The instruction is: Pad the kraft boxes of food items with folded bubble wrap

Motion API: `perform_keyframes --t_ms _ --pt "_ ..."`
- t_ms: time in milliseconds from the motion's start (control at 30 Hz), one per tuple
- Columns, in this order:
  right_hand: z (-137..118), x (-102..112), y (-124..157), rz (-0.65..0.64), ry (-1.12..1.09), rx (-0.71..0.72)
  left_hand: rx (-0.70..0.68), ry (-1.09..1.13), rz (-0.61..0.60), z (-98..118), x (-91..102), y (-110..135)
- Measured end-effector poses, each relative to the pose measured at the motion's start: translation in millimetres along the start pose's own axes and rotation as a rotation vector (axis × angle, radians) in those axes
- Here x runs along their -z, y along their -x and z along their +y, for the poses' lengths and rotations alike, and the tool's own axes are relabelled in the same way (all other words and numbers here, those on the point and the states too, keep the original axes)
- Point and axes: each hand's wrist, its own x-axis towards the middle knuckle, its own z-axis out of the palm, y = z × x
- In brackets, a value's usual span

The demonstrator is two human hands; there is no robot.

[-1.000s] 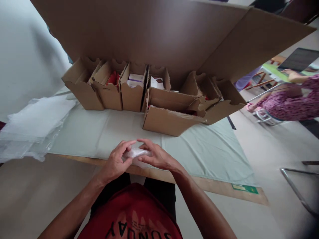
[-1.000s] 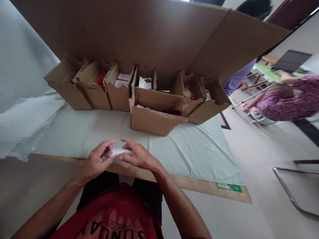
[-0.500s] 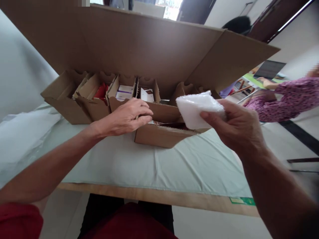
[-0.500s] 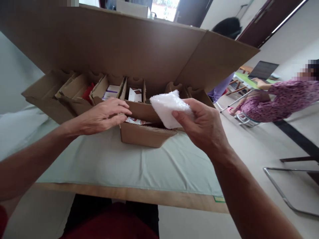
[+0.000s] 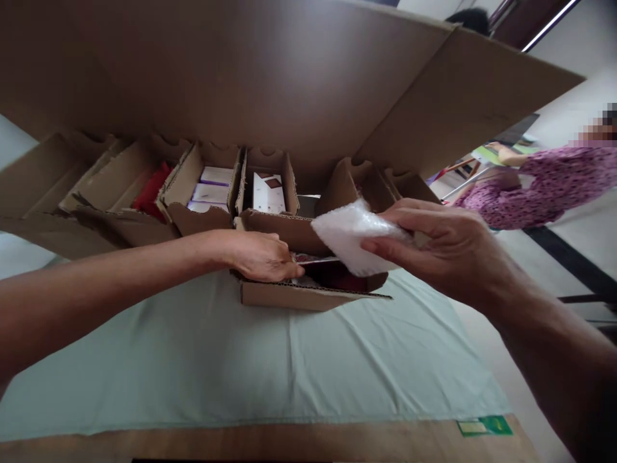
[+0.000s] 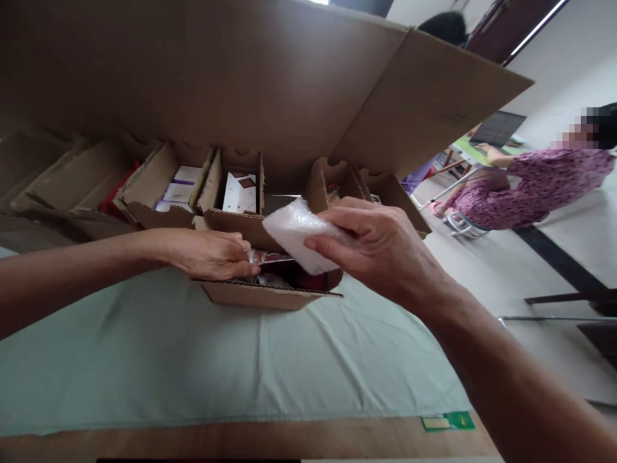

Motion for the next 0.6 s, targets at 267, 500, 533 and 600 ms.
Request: perform_keyframes --t_ms 267,500,533,600 --pt "-6 -16 -13 -0.239 0.041 0.156 -0.069 -0.332 -0.283 14 9.4 -2" --pt "-22 -73 -35 -0.624 0.245 0.136 -0.091 -0.276 -0.245 13 0.3 1" --pt "-24 -81 -37 -0.637 0.270 0.119 -0.082 -0.290 -0.241 14 0.4 2" --pt "-27 -93 -40 -0.594 0.259 0.075 -0.060 -0.308 -0.233 15 1.3 5"
